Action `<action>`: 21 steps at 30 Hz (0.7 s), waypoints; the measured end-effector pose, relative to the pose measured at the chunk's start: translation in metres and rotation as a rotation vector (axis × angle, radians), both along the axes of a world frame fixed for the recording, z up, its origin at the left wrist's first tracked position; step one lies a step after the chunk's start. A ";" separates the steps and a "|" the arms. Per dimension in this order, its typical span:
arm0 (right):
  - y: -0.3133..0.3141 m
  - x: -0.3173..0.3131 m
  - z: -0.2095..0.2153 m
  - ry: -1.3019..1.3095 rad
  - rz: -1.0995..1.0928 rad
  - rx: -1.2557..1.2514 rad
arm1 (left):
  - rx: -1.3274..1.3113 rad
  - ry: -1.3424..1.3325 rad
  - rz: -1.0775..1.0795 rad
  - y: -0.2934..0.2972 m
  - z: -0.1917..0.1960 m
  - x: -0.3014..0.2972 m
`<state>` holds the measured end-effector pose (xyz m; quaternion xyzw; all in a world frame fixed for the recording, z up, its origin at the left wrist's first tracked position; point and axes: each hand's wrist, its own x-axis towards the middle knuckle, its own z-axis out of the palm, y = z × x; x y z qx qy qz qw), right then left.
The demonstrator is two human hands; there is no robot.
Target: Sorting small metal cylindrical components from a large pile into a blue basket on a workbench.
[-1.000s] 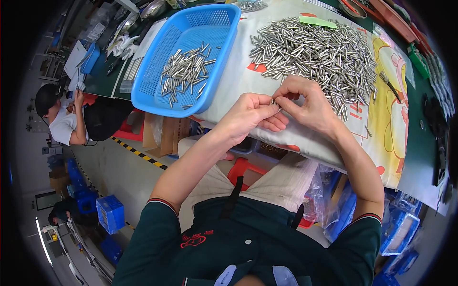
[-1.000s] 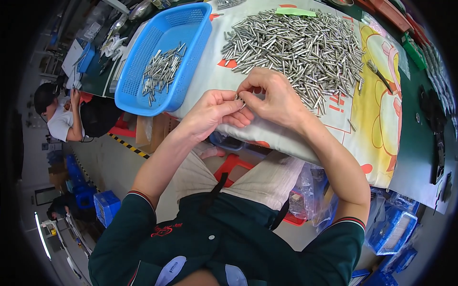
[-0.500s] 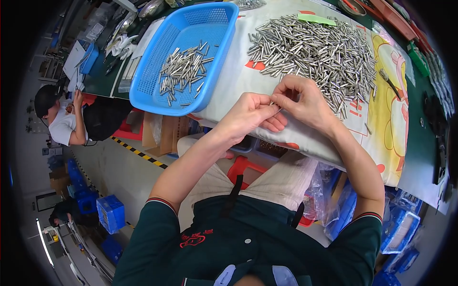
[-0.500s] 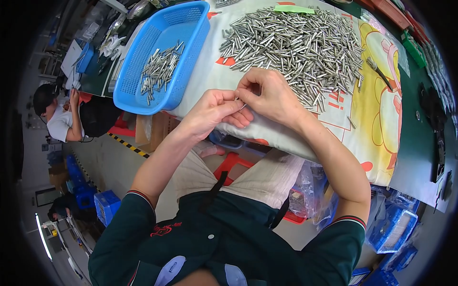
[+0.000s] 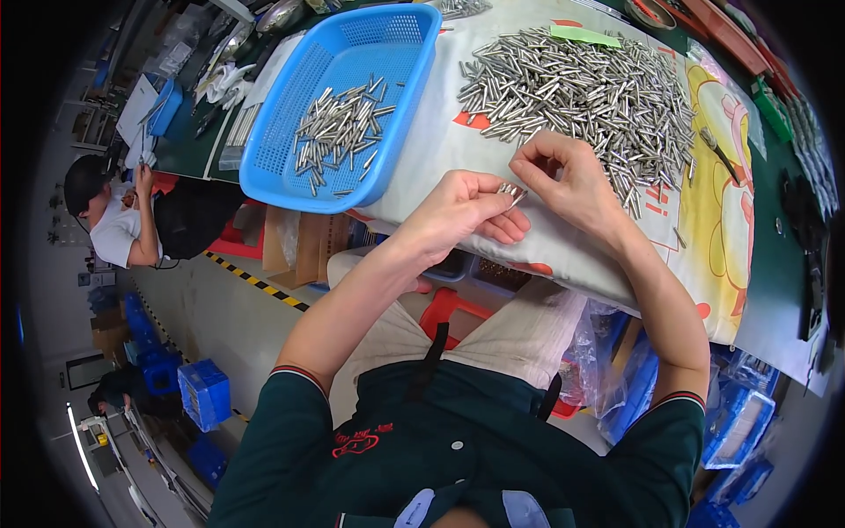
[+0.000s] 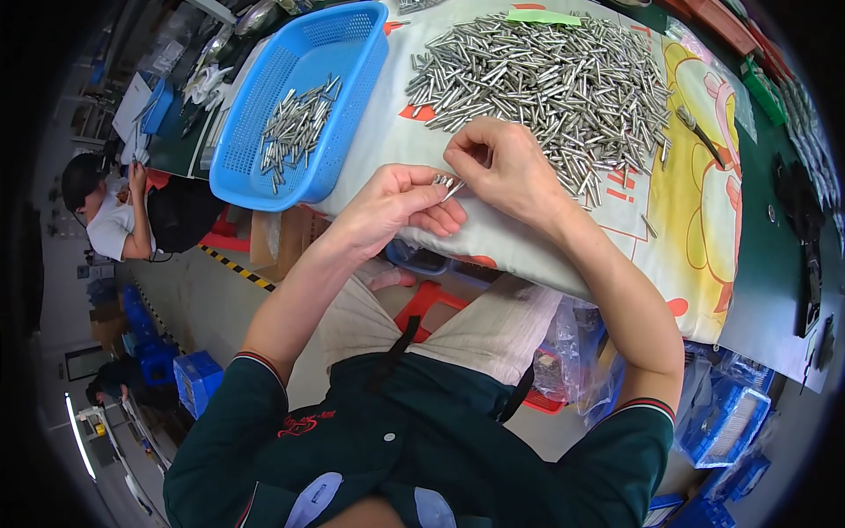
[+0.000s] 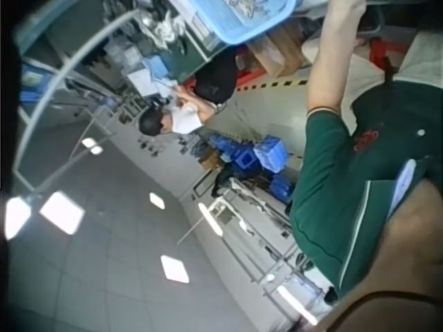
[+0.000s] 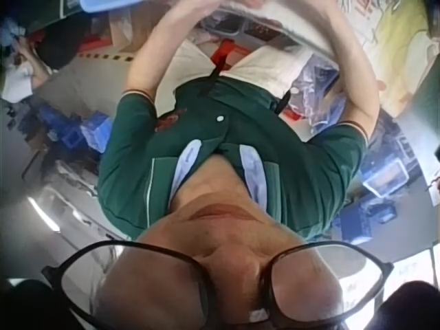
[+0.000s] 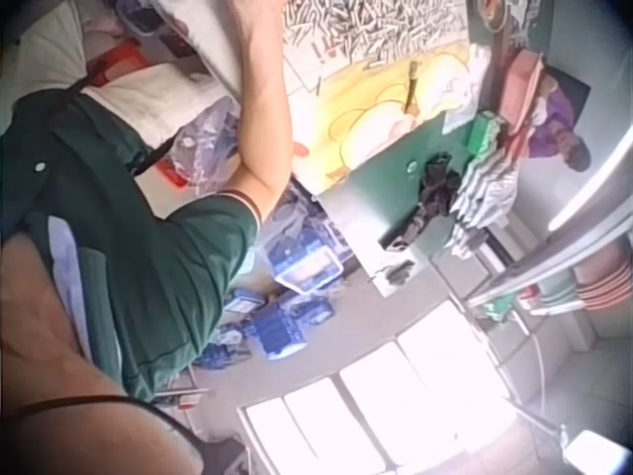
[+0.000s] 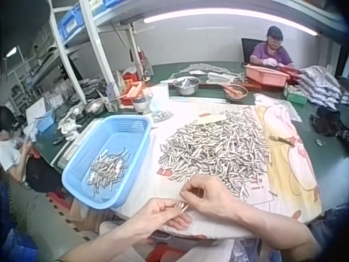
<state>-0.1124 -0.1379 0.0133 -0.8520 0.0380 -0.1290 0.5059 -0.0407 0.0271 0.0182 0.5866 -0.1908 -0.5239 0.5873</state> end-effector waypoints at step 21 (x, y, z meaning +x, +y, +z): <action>0.010 0.002 -0.001 0.072 0.022 0.066 | -0.014 0.042 -0.103 0.001 -0.005 0.008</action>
